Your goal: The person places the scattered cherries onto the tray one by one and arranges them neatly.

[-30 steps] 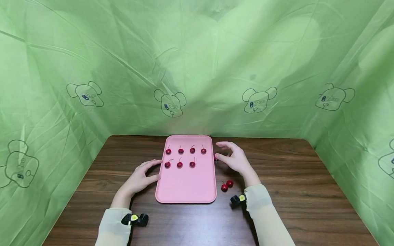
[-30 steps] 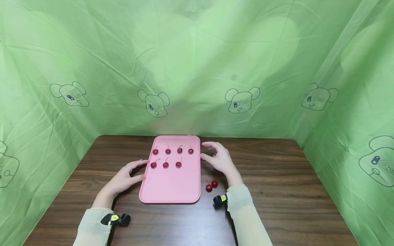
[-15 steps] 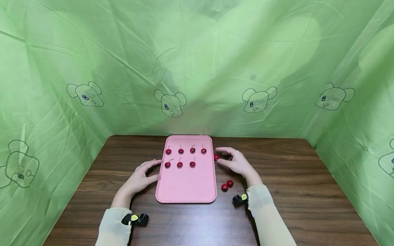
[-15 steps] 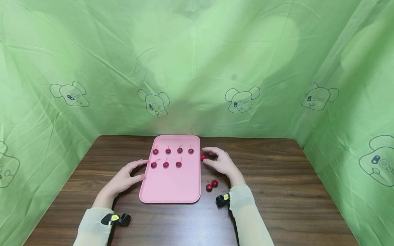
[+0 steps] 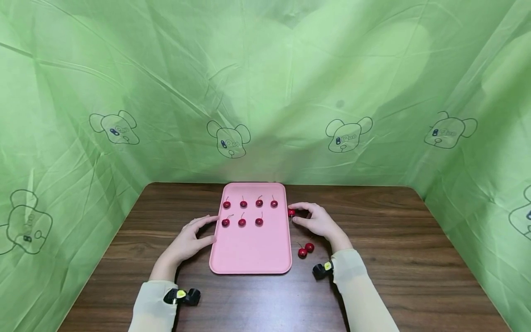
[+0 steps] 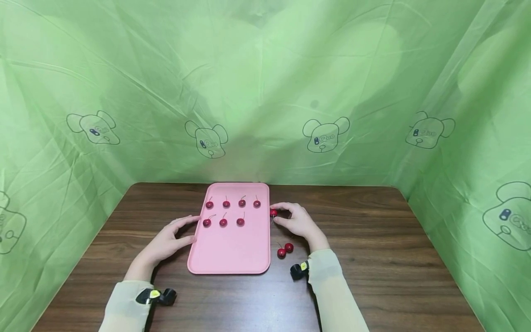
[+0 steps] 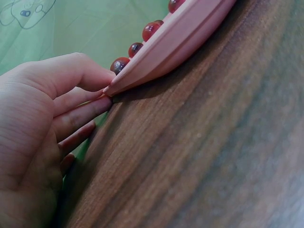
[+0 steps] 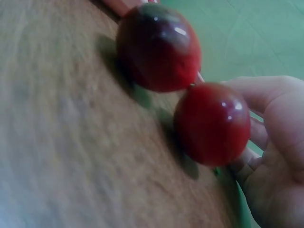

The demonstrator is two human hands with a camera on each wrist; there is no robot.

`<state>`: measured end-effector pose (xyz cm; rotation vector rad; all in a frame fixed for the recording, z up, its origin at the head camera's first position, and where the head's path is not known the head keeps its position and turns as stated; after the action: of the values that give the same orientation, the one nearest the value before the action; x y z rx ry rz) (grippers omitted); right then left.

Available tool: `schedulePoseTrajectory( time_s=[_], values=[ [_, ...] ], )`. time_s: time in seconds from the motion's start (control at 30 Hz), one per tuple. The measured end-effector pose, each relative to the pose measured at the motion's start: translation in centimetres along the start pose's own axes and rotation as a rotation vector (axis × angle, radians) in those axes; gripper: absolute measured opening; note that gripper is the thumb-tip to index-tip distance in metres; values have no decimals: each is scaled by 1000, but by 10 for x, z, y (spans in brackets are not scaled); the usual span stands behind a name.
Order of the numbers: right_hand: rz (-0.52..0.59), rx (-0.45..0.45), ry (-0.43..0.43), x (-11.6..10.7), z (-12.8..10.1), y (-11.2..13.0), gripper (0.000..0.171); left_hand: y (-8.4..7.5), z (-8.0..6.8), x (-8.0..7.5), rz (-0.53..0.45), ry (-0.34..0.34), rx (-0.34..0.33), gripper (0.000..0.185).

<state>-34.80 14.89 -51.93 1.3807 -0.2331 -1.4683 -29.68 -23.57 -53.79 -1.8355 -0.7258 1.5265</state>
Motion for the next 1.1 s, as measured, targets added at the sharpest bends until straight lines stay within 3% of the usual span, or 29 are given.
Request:
schedulePoseTrajectory(
  time_s=[0.67,0.93,1.1],
  values=[
    [-33,0,14,1,0,-1,26,0,0,0,12,-4,0,61],
    [41,-9,-67,-13,-3,-7,28,0,0,0,5,1,-6,61],
    [-9,44,-119,-28,-10,-16,28,-1,0,0,0,-2,-6,62]
  ],
)
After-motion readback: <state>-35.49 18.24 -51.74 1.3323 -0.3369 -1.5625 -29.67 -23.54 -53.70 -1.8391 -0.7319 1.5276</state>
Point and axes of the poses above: each hand's wrist, its own z-axis towards the middle knuckle, its own x-axis out of the palm, y = z × x, the point moved 10 cm from there along z, towards the middle knuckle, and after that the axes turned 15 degrees about -x, right-handed, at the moved point
